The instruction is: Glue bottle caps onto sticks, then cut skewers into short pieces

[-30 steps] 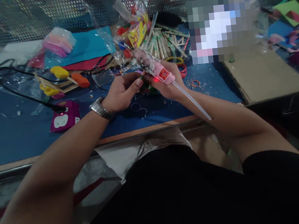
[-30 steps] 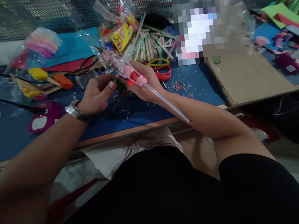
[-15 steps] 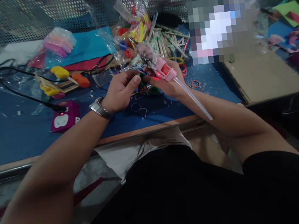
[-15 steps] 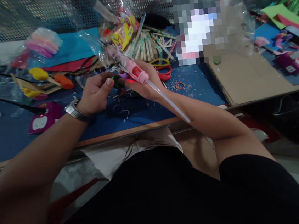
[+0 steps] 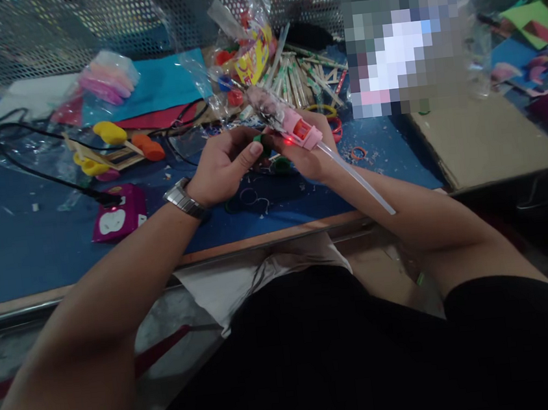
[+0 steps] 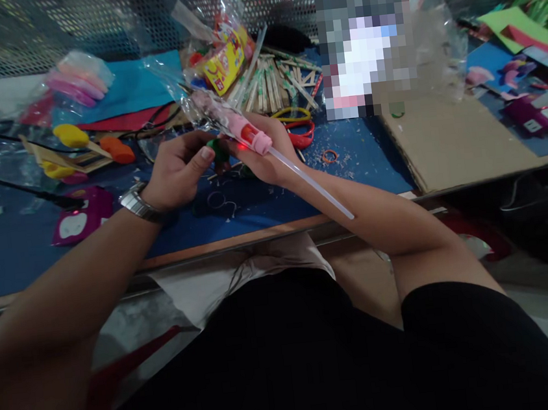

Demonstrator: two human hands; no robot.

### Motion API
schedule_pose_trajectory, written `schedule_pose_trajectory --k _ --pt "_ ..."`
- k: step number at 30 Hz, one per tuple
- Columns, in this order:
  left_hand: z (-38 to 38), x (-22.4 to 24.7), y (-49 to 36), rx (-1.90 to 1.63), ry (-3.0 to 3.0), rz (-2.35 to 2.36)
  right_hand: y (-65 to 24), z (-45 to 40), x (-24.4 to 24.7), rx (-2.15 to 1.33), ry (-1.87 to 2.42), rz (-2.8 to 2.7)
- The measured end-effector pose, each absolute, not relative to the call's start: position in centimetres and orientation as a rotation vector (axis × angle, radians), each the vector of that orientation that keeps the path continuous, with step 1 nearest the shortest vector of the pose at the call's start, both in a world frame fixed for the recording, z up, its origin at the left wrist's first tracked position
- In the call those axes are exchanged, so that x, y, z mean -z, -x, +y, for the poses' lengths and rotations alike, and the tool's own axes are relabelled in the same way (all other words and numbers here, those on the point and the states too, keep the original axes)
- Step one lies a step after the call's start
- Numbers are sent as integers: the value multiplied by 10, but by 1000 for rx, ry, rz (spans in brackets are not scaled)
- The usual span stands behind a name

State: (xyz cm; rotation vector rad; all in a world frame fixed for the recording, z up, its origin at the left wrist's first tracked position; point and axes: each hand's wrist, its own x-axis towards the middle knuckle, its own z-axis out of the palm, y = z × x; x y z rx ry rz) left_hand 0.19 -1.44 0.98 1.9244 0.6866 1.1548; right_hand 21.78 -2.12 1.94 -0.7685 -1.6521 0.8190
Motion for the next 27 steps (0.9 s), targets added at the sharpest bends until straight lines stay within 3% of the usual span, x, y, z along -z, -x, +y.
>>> schedule_pose_trajectory --k 27 --pt "-11 -9 -1 -1150 -1869 687 -222 -29 -23 -872 878 -1668"
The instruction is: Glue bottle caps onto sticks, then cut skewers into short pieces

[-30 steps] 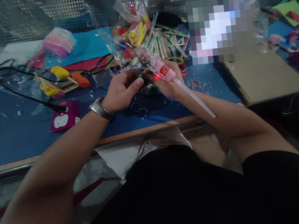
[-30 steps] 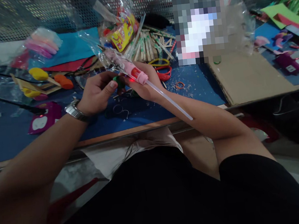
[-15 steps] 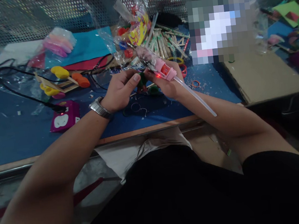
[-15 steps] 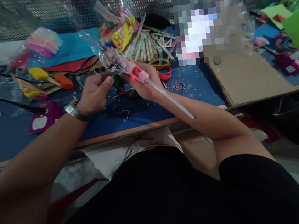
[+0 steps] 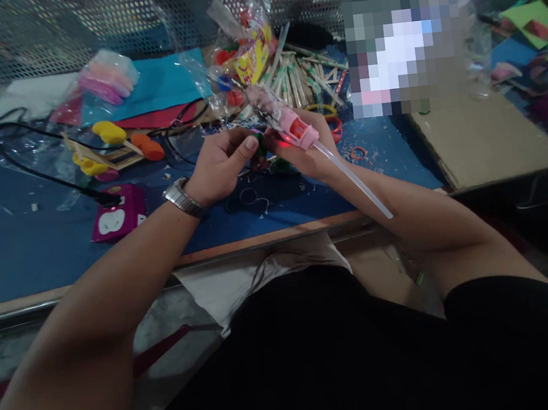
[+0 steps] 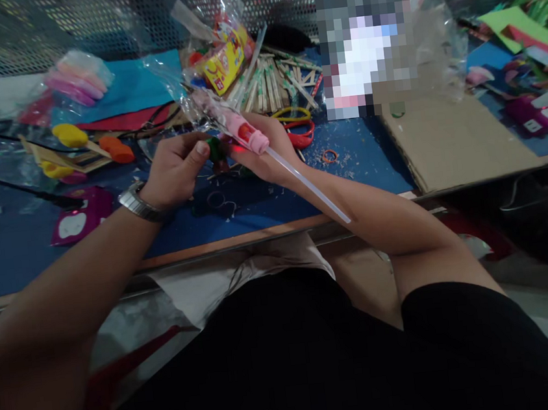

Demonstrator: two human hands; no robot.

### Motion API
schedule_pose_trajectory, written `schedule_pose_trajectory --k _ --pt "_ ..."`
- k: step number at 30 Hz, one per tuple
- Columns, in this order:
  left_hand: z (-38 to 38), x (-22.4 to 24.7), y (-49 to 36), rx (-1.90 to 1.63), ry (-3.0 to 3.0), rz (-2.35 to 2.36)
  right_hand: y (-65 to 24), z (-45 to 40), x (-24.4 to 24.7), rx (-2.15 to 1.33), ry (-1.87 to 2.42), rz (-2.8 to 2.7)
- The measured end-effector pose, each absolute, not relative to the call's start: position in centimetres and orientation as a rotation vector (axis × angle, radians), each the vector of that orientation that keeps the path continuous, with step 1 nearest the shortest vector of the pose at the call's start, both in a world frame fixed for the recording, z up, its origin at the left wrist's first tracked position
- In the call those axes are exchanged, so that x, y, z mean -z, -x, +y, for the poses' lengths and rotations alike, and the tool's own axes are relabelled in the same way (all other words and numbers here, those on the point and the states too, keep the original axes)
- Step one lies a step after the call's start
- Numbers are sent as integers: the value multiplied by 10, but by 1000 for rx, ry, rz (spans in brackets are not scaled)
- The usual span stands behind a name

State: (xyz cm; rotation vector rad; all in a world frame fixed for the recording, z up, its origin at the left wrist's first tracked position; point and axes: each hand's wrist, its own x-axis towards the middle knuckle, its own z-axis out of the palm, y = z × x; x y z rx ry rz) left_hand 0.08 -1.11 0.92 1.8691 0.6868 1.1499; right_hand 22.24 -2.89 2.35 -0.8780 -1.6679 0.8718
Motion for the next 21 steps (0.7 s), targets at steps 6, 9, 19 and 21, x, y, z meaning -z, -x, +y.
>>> schedule_pose_trajectory --k 6,9,19,21 --pt "-14 -12 -2 -1109 -1890 697 -221 -28 -21 -846 882 -1706" --pt "-14 -13 -2 -1100 -1898 674 -221 -28 -21 -843 884 -1726" --pt "-13 -15 -3 -1096 -1865 621 -219 -32 -23 -875 916 -1704" --pt "-14 -18 -4 -1088 -1837 617 -219 -33 -25 -845 893 -1701"
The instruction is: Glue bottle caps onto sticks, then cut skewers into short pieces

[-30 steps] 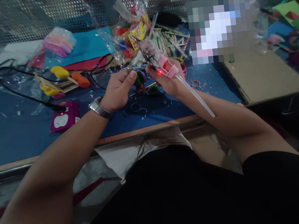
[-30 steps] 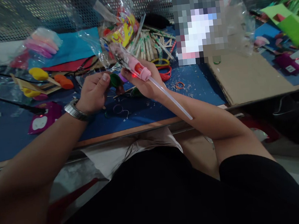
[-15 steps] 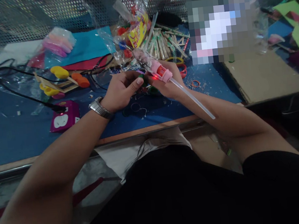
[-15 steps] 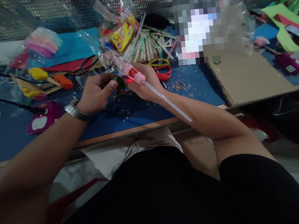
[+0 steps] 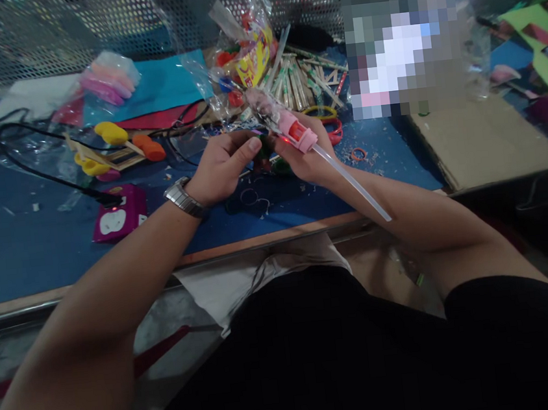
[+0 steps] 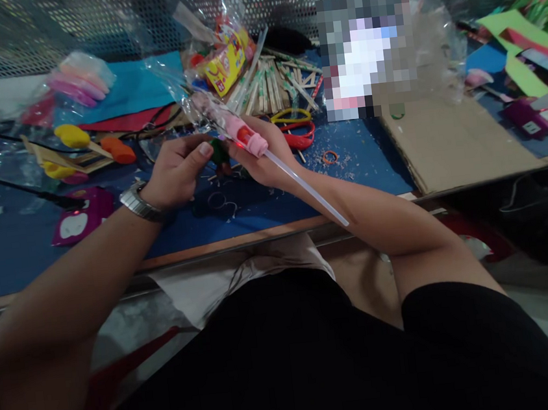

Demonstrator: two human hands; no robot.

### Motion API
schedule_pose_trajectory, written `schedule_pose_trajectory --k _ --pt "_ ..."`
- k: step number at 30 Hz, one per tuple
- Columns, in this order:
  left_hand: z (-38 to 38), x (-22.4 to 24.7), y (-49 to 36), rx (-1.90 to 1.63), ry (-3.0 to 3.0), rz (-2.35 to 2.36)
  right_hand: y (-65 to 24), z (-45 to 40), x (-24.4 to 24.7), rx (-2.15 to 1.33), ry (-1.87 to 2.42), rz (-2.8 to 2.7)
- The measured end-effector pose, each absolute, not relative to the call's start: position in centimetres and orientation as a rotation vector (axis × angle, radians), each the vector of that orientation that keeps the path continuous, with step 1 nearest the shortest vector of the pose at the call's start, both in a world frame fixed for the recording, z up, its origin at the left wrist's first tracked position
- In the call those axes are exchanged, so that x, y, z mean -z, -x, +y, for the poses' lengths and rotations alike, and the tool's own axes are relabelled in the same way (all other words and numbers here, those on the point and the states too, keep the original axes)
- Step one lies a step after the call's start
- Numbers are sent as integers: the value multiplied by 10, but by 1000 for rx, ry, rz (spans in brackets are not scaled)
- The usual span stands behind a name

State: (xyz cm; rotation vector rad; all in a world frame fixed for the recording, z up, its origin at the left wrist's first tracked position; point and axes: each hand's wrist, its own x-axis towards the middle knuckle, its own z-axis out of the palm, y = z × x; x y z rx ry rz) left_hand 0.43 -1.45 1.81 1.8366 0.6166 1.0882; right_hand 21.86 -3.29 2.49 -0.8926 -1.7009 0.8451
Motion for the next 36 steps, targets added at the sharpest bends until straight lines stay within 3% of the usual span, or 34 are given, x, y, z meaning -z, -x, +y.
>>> schedule_pose_trajectory --k 36 --pt "-9 -4 -2 -1096 -1780 592 -217 -30 -23 -966 818 -1624"
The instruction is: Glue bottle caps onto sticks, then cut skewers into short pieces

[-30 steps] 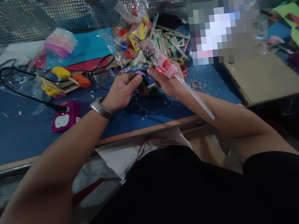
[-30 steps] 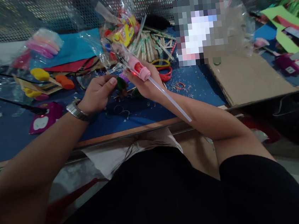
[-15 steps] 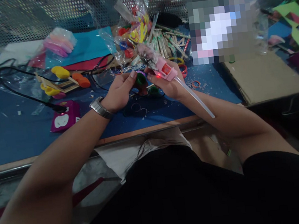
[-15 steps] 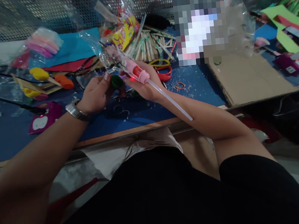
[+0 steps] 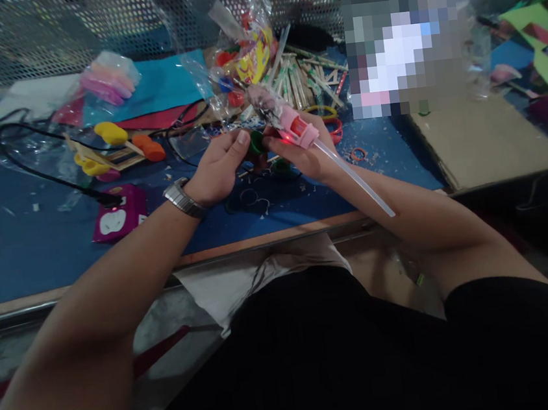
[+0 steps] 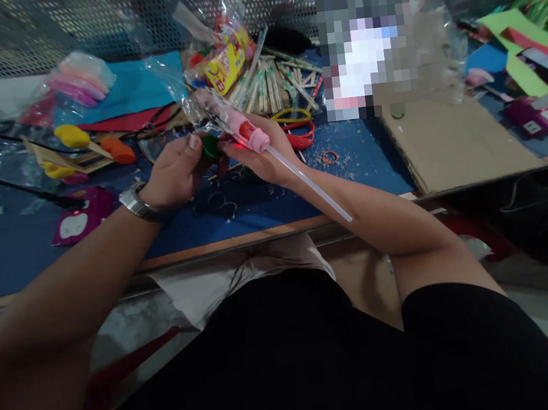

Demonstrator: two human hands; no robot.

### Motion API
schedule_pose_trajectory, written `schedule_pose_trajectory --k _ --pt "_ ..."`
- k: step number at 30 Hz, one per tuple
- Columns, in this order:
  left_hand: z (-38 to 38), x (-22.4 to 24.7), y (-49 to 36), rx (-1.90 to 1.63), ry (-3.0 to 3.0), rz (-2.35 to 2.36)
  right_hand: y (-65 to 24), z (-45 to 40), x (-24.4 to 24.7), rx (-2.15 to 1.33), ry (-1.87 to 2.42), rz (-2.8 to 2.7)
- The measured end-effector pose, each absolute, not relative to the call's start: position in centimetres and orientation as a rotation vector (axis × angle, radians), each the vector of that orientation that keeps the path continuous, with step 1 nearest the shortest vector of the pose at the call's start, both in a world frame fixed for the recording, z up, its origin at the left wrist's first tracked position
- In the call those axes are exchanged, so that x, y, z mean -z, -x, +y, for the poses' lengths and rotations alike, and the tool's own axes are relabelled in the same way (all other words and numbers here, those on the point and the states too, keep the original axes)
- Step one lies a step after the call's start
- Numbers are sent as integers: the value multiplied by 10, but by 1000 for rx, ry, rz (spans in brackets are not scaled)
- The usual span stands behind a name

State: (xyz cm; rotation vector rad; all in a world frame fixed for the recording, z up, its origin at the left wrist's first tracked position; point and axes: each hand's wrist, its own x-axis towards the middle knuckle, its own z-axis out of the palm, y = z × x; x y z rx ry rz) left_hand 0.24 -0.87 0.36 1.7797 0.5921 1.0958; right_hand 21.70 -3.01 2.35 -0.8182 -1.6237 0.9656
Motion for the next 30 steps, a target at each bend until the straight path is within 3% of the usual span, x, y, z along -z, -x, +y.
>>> schedule_pose_trajectory --k 30 --pt "-18 -11 -3 -969 -1655 499 -221 -31 -29 -948 730 -1771"
